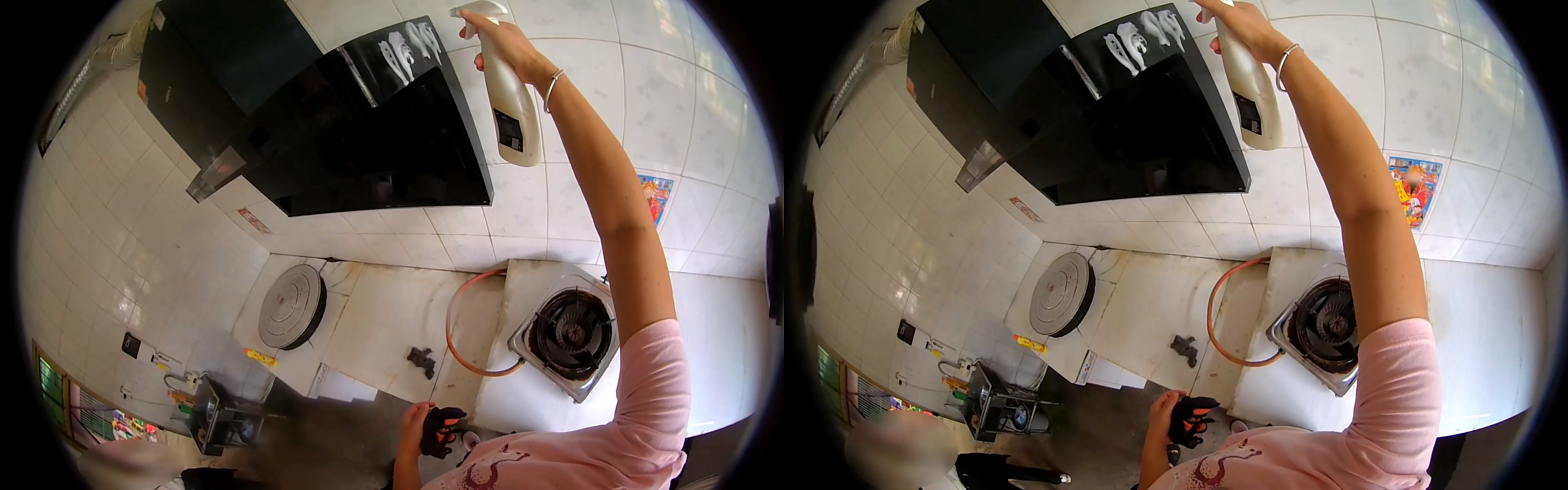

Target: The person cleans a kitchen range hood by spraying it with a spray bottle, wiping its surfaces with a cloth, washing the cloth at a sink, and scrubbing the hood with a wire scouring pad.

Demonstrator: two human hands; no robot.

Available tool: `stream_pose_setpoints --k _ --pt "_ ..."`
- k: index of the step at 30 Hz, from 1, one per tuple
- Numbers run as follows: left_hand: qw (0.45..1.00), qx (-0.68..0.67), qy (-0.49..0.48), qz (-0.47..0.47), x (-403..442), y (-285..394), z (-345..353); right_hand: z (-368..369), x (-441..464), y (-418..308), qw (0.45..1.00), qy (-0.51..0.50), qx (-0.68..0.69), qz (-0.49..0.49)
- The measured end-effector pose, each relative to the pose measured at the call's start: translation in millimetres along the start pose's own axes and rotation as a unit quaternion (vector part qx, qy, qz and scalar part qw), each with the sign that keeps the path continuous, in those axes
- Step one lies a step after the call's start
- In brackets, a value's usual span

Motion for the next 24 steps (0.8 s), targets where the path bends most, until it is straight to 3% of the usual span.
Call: stream_pose_setpoints --k 8,11,24 --pt "1.000 0.018 0.001 0.004 -2 2 0 -2 -9 3 0.999 0.023 0.018 0.021" --pt "1.000 -0.007 -0.009 0.007 -5 3 5 -4 -18 18 0.996 -0.037 -0.081 0.007" --pt "1.000 0.009 -0.007 0.018 -6 -5 -2 -23 -58 110 0.978 -0.087 -0.136 0.128"
Point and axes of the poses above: each hand's wrist, its own x-axis towards the middle knuckle, its own z-axis out of the palm, y = z × x, the point moved 7 cm from there along x, towards the middle knuckle, and after that the axes turned 4 degrees about x, right-handed, at the moved point
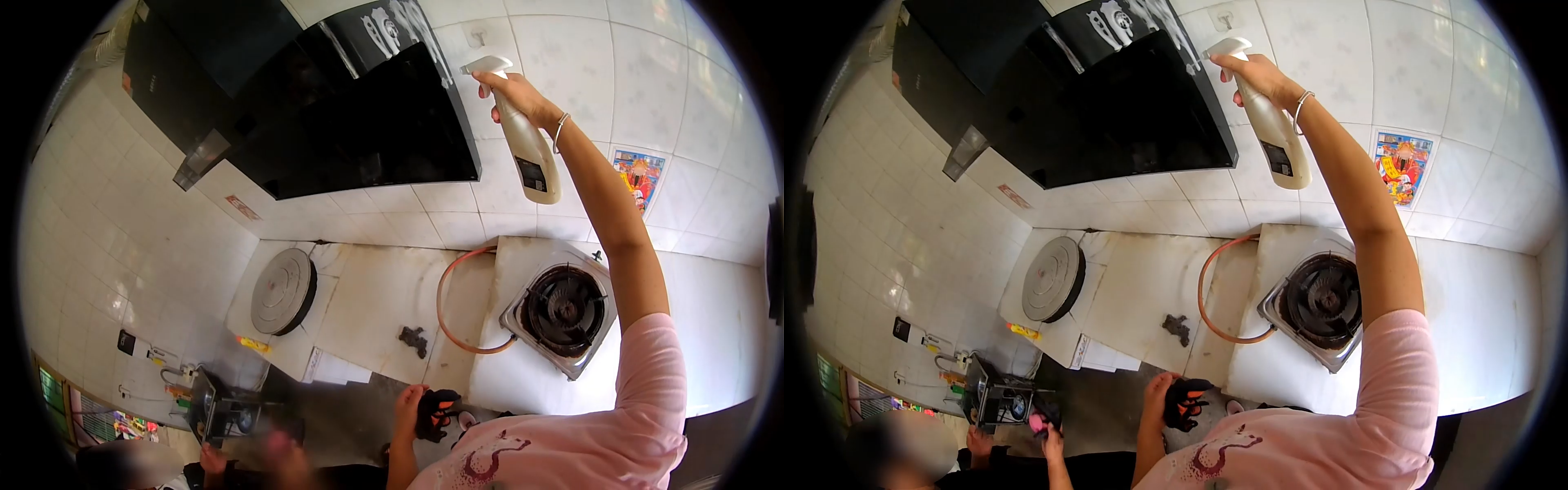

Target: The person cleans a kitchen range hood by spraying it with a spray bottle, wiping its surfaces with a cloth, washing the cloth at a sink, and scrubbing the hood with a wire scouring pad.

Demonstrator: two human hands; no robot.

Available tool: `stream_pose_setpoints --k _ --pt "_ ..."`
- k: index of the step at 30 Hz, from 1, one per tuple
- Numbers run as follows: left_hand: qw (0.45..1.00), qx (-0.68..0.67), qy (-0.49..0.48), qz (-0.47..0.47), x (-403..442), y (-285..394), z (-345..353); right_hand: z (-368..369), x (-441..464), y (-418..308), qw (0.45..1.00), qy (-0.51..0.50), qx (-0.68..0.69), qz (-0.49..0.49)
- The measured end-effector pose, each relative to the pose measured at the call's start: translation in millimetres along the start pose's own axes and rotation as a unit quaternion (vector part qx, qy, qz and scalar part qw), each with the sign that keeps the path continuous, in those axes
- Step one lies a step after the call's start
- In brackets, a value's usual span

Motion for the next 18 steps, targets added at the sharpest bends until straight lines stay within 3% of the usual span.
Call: stream_pose_setpoints --k 7,13,18 --pt "1.000 0.001 0.001 -0.017 -2 3 6 -6 -11 -2 0.999 0.027 0.045 0.006" --pt "1.000 0.016 -0.007 -0.025 -5 4 5 13 -36 -91 0.979 -0.040 0.118 -0.164" --pt "1.000 0.014 -0.016 -0.017 -9 13 12 39 -48 -129 0.971 -0.078 0.124 -0.189"
Point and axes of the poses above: each hand's wrist, its own x-axis towards the middle knuckle, its own z-axis out of the palm, y = z × x, the point moved 7 cm from there along x, towards the middle knuckle, and after that the axes turned 4 degrees about x, right-handed, at the moved point
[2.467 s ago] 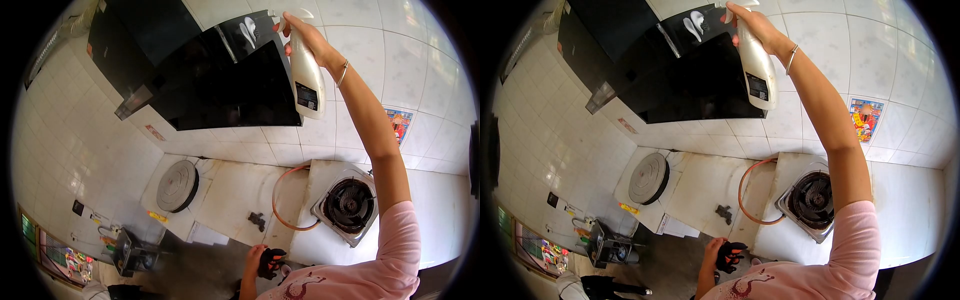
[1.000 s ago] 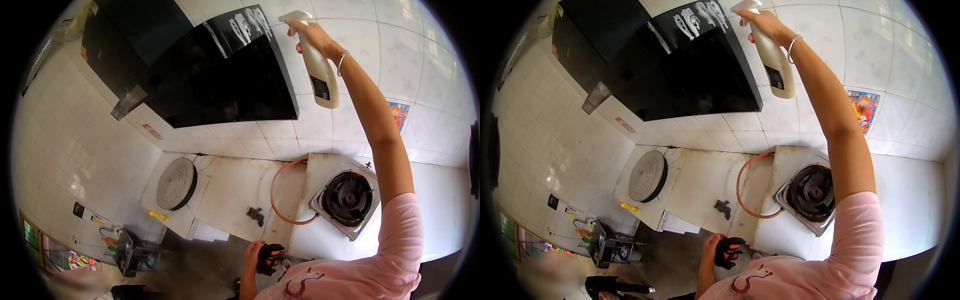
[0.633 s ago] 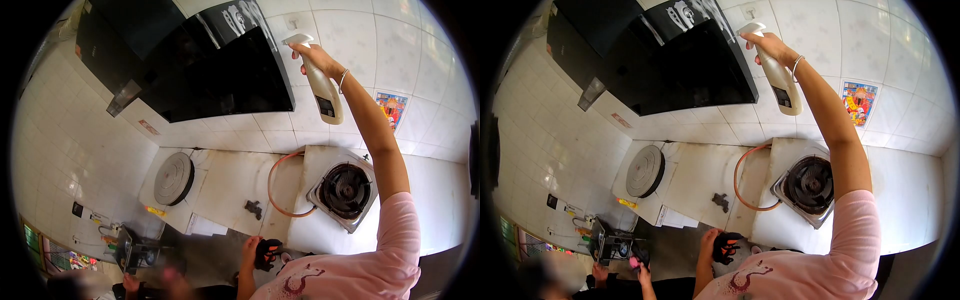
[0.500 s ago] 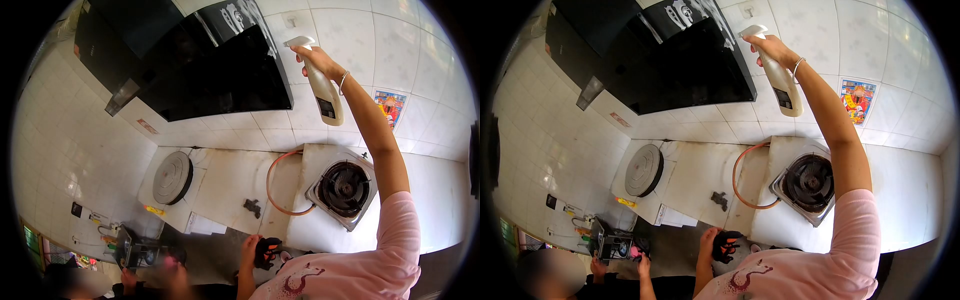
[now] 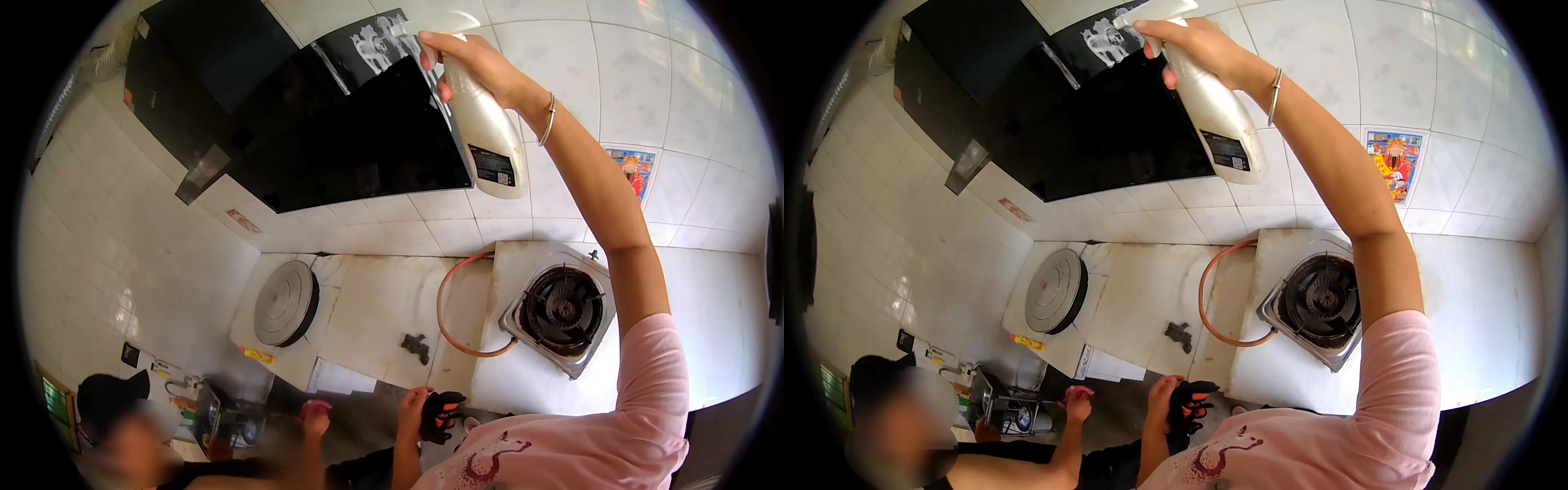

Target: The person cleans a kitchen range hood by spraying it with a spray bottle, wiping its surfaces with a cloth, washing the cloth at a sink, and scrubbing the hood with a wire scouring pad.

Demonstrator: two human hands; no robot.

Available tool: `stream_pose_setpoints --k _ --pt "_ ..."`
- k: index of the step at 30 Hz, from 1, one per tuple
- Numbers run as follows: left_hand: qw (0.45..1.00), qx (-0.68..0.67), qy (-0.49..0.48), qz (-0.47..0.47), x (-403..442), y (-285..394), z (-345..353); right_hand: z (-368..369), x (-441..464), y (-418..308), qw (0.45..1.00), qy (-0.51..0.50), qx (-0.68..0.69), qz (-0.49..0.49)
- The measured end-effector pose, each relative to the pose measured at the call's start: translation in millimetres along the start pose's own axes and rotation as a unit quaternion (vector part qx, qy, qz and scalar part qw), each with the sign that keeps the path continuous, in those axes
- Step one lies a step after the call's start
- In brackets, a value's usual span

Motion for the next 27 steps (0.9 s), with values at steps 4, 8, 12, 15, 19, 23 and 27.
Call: stream_pose_setpoints --k 4,8,12,15,19,23,27 --pt "1.000 0.002 -0.006 0.009 5 -11 -6 14 -4 -11 1.000 0.012 -0.010 -0.008" --pt "0.999 -0.023 -0.022 0.000 6 -19 -8 26 -6 -29 0.999 0.025 -0.022 -0.040" --pt "0.999 -0.025 -0.014 0.023 8 -25 -14 6 12 -13 0.999 0.047 0.015 0.017" --pt "0.999 -0.027 -0.002 0.019 -2 -21 -16 3 18 -11 0.998 0.044 0.038 -0.005" --pt "0.998 0.032 0.048 0.035 -13 -10 -22 -12 30 -5 0.995 0.093 0.040 -0.014" --pt "0.999 -0.019 0.044 0.013 -12 -22 -28 -40 36 6 0.986 0.161 0.049 0.016" --pt "0.999 -0.030 0.045 -0.001 -23 -9 -21 -42 33 3 0.986 0.163 0.025 0.022"
Point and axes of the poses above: each hand's wrist, its own x-axis towards the middle knuckle, its own z-axis out of the palm, y = z × x, the point moved 7 cm from there along x, towards the middle knuckle, and after that the axes turned 4 degrees about x, right-handed, at the moved point
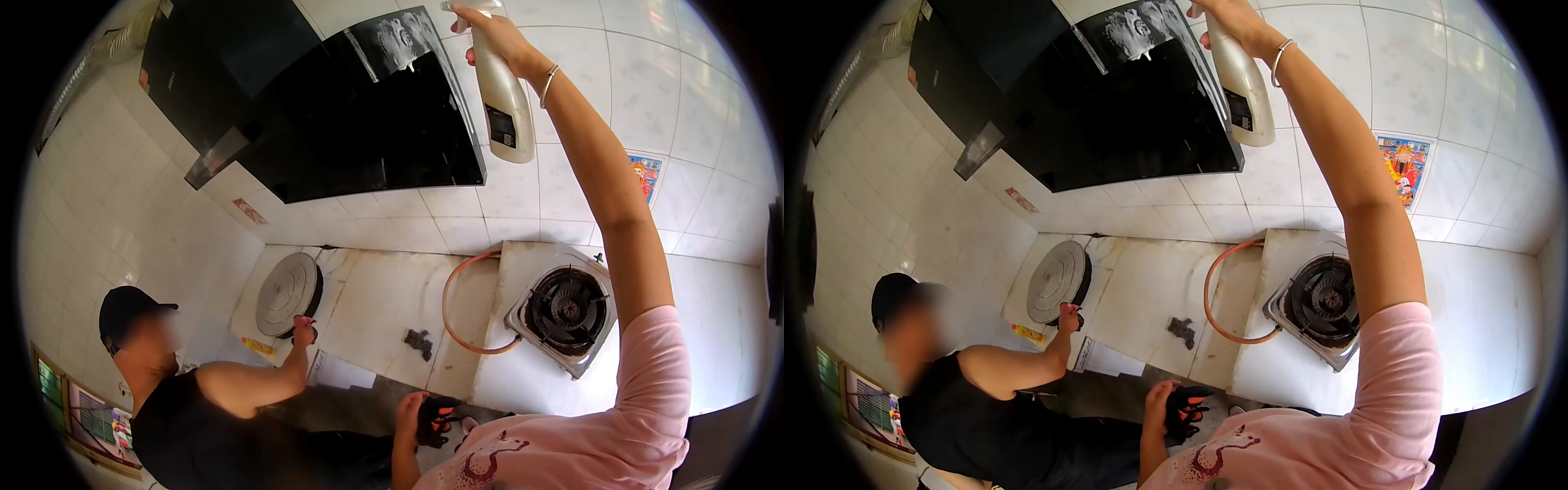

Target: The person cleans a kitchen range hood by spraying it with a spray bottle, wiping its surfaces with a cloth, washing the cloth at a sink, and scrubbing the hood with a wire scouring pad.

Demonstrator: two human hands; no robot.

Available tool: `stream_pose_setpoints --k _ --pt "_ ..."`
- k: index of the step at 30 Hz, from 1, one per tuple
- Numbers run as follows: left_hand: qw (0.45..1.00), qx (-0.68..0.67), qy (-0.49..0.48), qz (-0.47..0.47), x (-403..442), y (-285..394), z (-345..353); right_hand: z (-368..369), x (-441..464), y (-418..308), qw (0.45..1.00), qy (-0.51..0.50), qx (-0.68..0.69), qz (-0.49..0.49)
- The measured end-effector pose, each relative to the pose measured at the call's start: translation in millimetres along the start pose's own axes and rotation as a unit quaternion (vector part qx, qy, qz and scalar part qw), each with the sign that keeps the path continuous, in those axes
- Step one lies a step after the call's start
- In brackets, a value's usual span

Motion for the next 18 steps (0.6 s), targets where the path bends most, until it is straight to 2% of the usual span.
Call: stream_pose_setpoints --k 6,8,10,12,15,18 --pt "1.000 -0.004 -0.013 -0.008 0 2 6 -10 -5 11 1.000 0.011 -0.010 -0.017" --pt "1.000 0.022 -0.006 0.017 10 -8 -5 -16 -9 15 0.999 0.022 -0.012 -0.023" --pt "0.999 0.027 0.001 0.039 20 -14 -8 -20 -14 30 0.992 -0.016 -0.118 0.046" --pt "0.998 0.034 0.007 0.058 14 -10 -6 -33 -17 56 0.991 -0.016 -0.122 0.062" --pt "1.000 0.004 -0.006 0.008 2 1 5 -49 -37 103 0.985 -0.010 -0.128 0.112" --pt "0.999 0.026 -0.002 0.034 11 -9 -2 -68 -61 157 0.978 -0.004 -0.130 0.165"
Point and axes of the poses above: each hand's wrist, its own x-axis towards the middle knuckle, its own z-axis out of the palm, y = z × x, the point moved 7 cm from there along x, towards the middle knuckle, and after that the axes turned 4 degrees about x, right-handed, at the moved point
